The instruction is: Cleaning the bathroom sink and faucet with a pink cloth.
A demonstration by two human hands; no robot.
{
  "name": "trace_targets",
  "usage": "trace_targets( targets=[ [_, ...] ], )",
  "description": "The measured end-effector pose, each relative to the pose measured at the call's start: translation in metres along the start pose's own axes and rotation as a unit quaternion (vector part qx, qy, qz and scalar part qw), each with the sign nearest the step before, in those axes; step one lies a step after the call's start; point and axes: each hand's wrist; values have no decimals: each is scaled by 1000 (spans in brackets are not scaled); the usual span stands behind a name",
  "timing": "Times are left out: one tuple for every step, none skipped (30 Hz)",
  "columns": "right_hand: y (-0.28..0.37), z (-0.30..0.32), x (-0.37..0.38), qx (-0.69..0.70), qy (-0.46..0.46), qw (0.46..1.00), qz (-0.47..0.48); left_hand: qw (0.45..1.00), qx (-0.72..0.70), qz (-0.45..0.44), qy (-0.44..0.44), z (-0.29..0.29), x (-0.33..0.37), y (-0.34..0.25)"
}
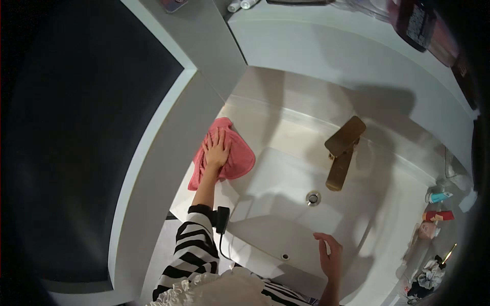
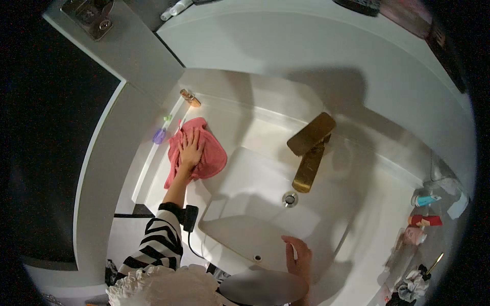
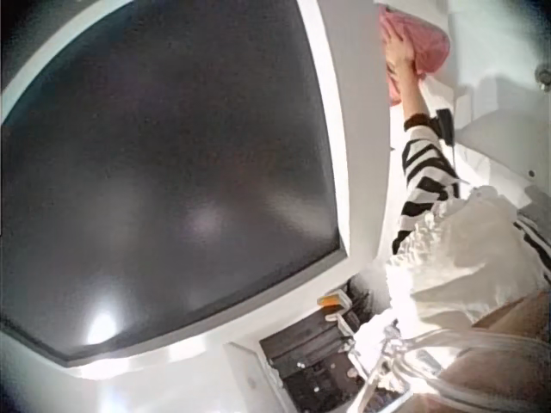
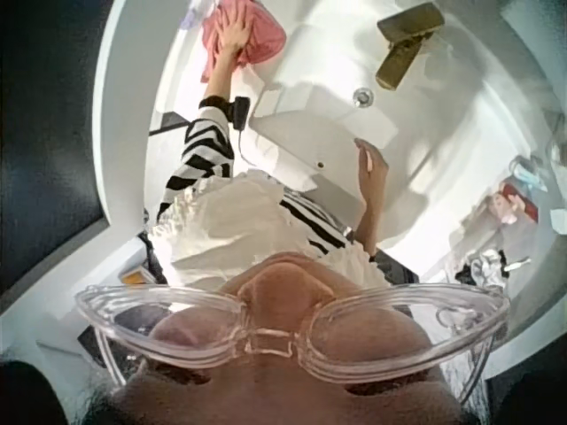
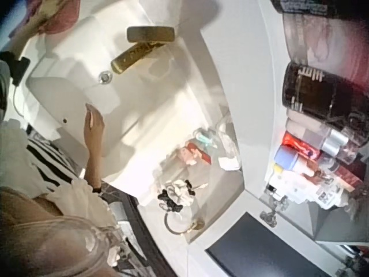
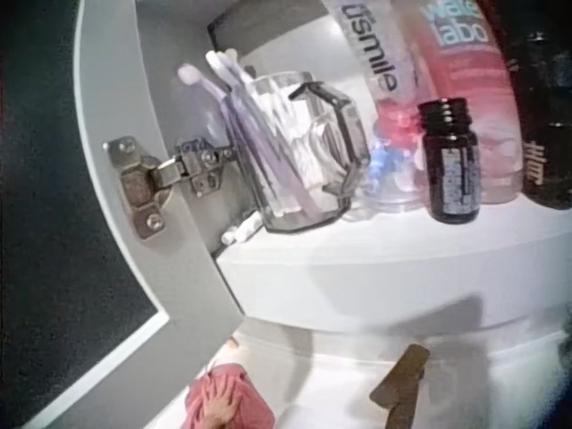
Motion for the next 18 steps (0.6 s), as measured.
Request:
trace_targets(
  targets=[
    [0,-1,1,0,0,1000,-20,1000,19,13,5,-3,9,-12],
    [0,-2,1,1,-1,999,-39,1000,16,11,1,-3,17,-21],
    [-2,-2,0,0,-3,999,-36,999,-11,23,23,-4,24,-27],
    [-5,-3,-3,0,0,999,-34,998,-37,36,44,-5,30,-29],
    [-7,-3,-2,1,4,999,-32,996,-79,21,26,-6,36,-29],
    [-6,-2,-2,2,5,1000,-31,996,-79,22,26,-6,37,-27],
    [-6,-1,-3,-4,5,1000,-26,991,-132,9,34,-7,36,-23],
    [-6,-1,-3,-9,6,1000,-22,982,-184,-2,42,-7,33,-17],
    [-7,2,-5,-9,13,1000,-24,982,-183,5,45,-4,22,-14],
    [-8,2,-3,-5,4,1000,-16,980,-194,16,46,4,12,-12],
    [-9,3,-1,-1,-4,1000,-8,978,-203,28,46,9,1,-7],
    [-7,4,0,4,3,1000,-8,983,-173,43,41,14,-13,8],
    [-5,6,3,13,9,999,-28,987,-146,55,40,15,-29,22],
    [-4,7,5,21,15,999,-48,990,-110,74,37,17,-49,37],
    [-3,7,6,25,20,998,-48,994,-92,60,0,18,-73,58],
    [-3,7,7,29,13,999,-43,995,-82,60,-16,14,-96,78],
    [-3,5,7,36,8,999,-34,996,-43,61,-58,9,-120,104],
    [-3,4,6,38,13,999,-35,995,-32,83,-56,11,-141,119]
  ],
)
Point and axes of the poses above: each hand's wrist, its own x-axis towards the middle knuckle, its own z-axis out of the back of the hand, y = z × x, and after that the axes turned 12 degrees about z, right-handed
